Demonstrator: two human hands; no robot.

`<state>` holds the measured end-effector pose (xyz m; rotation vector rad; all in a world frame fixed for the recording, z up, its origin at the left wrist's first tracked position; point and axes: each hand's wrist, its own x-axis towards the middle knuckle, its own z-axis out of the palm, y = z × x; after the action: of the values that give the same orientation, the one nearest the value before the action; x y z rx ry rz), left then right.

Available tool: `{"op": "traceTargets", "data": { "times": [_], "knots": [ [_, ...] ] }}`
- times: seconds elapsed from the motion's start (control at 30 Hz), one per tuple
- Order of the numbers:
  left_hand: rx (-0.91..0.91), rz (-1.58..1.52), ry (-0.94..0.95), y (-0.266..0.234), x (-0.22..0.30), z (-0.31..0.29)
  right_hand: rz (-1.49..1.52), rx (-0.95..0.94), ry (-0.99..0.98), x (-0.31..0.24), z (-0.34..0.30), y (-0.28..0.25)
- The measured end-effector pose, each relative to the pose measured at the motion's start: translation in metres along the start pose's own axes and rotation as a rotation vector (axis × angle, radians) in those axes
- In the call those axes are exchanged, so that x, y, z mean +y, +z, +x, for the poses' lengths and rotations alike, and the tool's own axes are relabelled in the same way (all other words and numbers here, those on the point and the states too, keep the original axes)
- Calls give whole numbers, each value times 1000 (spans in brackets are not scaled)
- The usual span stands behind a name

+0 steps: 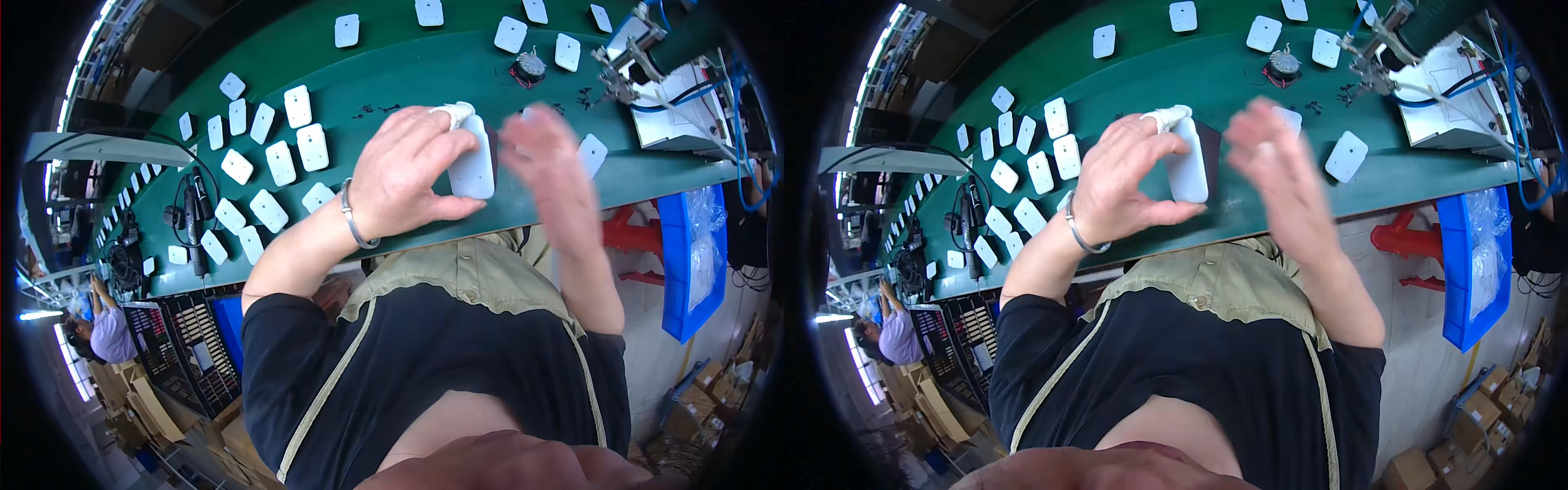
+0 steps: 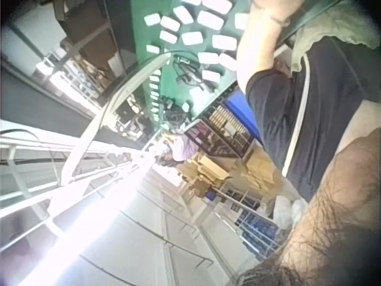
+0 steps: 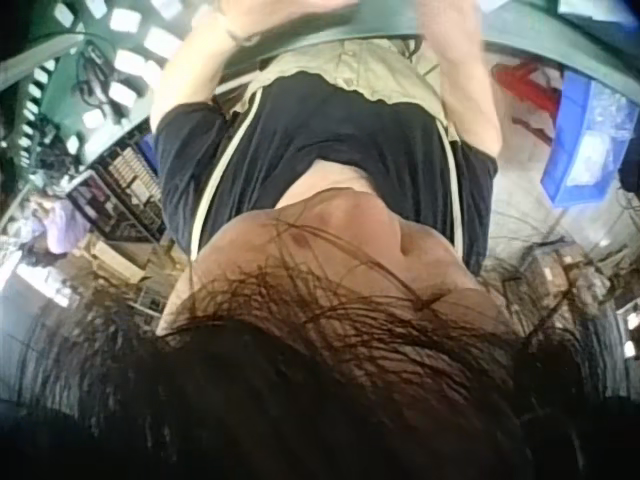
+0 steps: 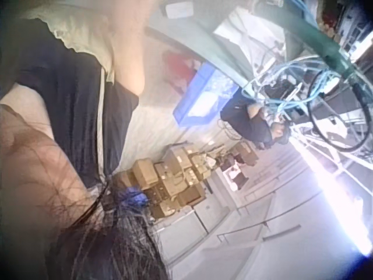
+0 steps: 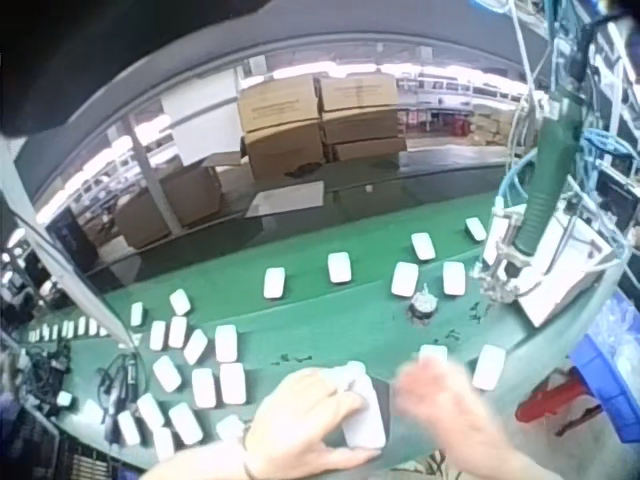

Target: Assembling small plastic electronic housings using a pneumatic screwdriver on a factory assembly line.

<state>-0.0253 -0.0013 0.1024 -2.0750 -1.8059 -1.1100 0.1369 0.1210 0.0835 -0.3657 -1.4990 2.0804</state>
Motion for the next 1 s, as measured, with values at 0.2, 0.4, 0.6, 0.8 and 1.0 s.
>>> {"op": "traceTargets", "data": {
  "times": [0.2,0.4,0.6,0.8,1.0],
  "knots": [
    [64,5,-4,17,8,-3,403,-146,300,20,5,19],
    [-13,-22,-11,15,4,-6,292,-85,340,25,3,19],
    [18,-18,4,20,4,-11,102,-75,331,29,3,14],
    [-2,1,-48,27,3,-19,95,-60,356,38,3,14],
    [17,-30,-36,31,-1,-22,197,-91,441,43,5,8]
  ]
}}
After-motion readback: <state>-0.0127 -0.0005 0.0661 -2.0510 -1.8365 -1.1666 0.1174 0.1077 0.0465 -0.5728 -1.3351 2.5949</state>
